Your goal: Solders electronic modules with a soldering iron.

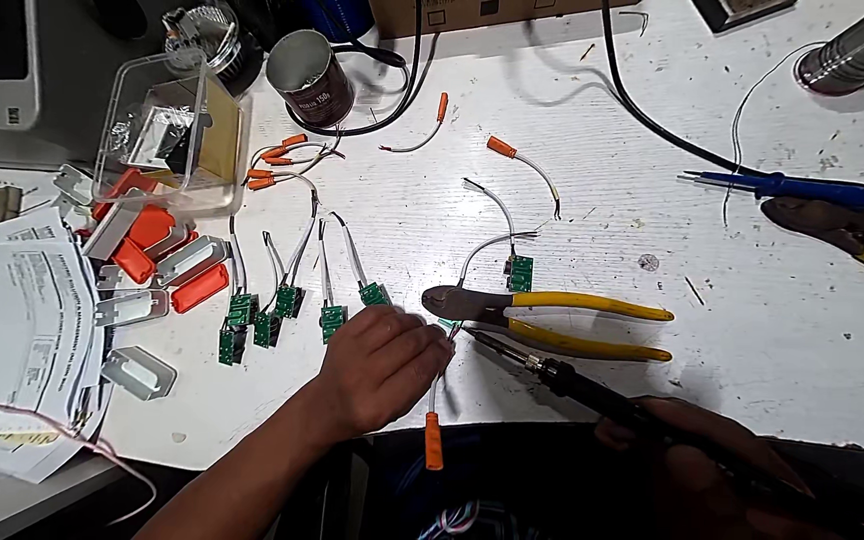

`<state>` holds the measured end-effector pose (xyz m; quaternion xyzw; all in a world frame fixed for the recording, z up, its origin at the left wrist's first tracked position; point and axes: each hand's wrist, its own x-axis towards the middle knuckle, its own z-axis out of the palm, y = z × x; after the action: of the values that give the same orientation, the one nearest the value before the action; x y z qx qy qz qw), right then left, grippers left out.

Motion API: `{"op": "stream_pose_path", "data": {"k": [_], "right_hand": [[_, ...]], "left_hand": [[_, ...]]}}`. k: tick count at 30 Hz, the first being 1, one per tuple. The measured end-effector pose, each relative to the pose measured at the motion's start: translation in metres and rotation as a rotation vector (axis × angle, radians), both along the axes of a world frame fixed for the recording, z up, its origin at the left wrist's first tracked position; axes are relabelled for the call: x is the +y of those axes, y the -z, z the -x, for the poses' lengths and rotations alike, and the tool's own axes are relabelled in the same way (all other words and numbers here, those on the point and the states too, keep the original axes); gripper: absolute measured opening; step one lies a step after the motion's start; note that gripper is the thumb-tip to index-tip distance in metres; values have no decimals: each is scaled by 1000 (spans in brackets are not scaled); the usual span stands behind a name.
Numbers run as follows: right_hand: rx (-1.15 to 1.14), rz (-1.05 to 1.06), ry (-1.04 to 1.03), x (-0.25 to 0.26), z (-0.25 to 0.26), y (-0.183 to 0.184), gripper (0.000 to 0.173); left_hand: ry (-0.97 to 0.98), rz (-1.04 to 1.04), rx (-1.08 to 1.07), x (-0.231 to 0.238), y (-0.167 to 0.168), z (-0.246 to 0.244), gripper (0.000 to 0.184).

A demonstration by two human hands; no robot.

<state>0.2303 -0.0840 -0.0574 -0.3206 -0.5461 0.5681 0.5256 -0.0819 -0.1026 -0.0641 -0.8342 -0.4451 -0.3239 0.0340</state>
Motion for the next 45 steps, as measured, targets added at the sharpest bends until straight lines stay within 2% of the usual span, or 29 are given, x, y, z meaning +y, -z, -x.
{"op": "stream_pose_path", "data": {"k": [45], "right_hand": [[-49, 3, -18, 2, 2, -4, 25]], "left_hand": [[-19, 18, 5, 0, 0, -2, 10]]}}
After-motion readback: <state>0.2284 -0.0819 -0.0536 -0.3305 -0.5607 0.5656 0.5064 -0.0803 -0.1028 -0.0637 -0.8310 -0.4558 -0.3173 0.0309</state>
